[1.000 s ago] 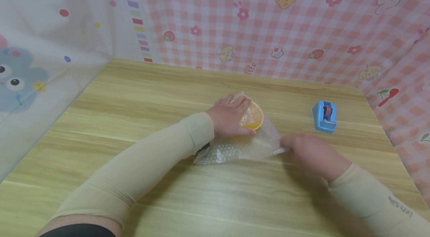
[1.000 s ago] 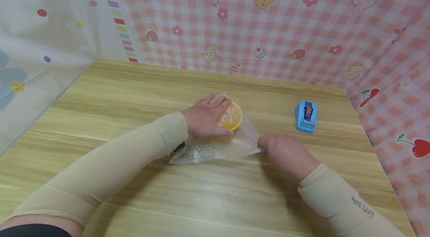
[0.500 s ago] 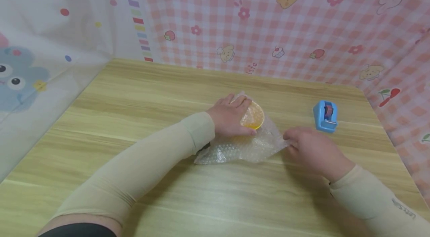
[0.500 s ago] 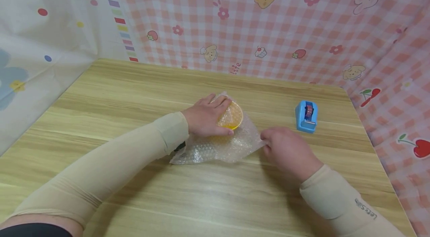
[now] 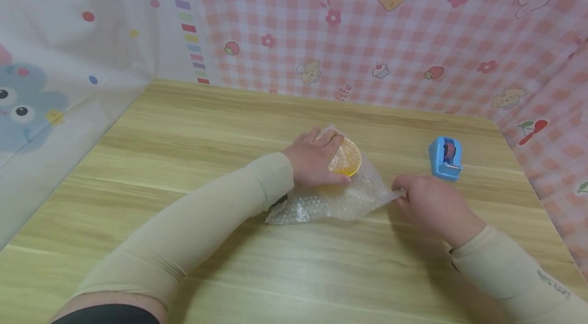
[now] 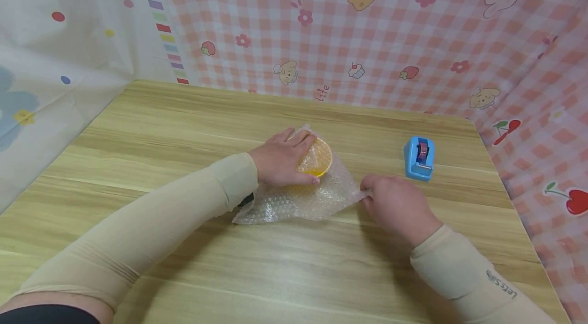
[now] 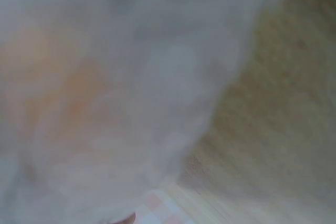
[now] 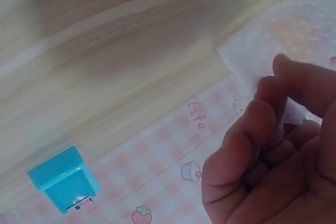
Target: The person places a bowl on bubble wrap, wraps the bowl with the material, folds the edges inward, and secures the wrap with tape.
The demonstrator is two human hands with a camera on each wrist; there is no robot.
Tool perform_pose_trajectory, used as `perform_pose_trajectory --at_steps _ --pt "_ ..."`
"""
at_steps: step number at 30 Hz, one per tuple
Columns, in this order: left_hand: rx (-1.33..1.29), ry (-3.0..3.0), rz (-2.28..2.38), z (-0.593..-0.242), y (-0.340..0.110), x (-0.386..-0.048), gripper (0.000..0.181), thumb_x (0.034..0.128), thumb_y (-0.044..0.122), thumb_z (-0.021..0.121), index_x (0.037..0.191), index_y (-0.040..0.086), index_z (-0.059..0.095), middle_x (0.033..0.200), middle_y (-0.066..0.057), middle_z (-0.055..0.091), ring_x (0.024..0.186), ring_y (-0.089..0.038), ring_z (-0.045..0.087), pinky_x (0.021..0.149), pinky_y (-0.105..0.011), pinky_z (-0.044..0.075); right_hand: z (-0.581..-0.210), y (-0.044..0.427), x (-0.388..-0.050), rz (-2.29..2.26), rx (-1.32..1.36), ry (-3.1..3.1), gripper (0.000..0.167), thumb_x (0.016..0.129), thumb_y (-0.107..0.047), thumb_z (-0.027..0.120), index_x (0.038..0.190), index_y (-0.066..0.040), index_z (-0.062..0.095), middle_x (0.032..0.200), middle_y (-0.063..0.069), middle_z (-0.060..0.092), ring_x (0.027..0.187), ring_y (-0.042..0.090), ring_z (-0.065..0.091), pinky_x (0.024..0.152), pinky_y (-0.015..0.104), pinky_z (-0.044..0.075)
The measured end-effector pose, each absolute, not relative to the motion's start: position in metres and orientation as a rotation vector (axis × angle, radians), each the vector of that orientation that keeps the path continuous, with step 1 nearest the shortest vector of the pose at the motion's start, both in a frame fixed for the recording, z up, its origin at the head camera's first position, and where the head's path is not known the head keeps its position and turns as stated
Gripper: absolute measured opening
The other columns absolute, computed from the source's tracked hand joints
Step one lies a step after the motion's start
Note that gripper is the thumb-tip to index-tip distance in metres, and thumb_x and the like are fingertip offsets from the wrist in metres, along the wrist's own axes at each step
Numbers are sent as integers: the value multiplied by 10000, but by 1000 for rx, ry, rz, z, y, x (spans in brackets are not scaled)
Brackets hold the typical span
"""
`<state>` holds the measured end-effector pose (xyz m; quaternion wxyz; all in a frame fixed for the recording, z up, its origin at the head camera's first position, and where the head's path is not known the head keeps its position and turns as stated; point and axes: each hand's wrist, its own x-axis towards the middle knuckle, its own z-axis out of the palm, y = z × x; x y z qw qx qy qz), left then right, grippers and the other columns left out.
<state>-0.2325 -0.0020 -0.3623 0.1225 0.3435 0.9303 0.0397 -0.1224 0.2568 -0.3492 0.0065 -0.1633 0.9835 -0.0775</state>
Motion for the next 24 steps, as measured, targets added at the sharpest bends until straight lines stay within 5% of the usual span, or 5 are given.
perform_pose_trajectory --at_steps 5,12,24 --pt "1005 2717 121 -362 -2 -233 1082 947 817 456 1704 134 92 1787 -91 94 1626 -455 105 1323 -586 171 -349 255 -122 -326 -519 3110 140 955 -63 661 1013 -107 779 915 53 770 708 139 605 613 382 553" --pt "1001 2719 116 -362 -3 -232 1084 946 821 449 1705 137 87 1789 -86 84 1626 -452 108 1323 -580 175 -346 250 -123 -388 -501 3159 158 977 -62 659 1078 -62 781 1047 129 795 941 285 755 785 514 626" --pt "995 2721 108 -362 -2 -232 1082 945 826 439 1706 147 78 1790 -91 76 1626 -458 103 1321 -588 171 -341 239 -123 -461 -518 3207 145 993 -108 692 1096 -40 769 1012 152 803 843 268 763 737 503 622"
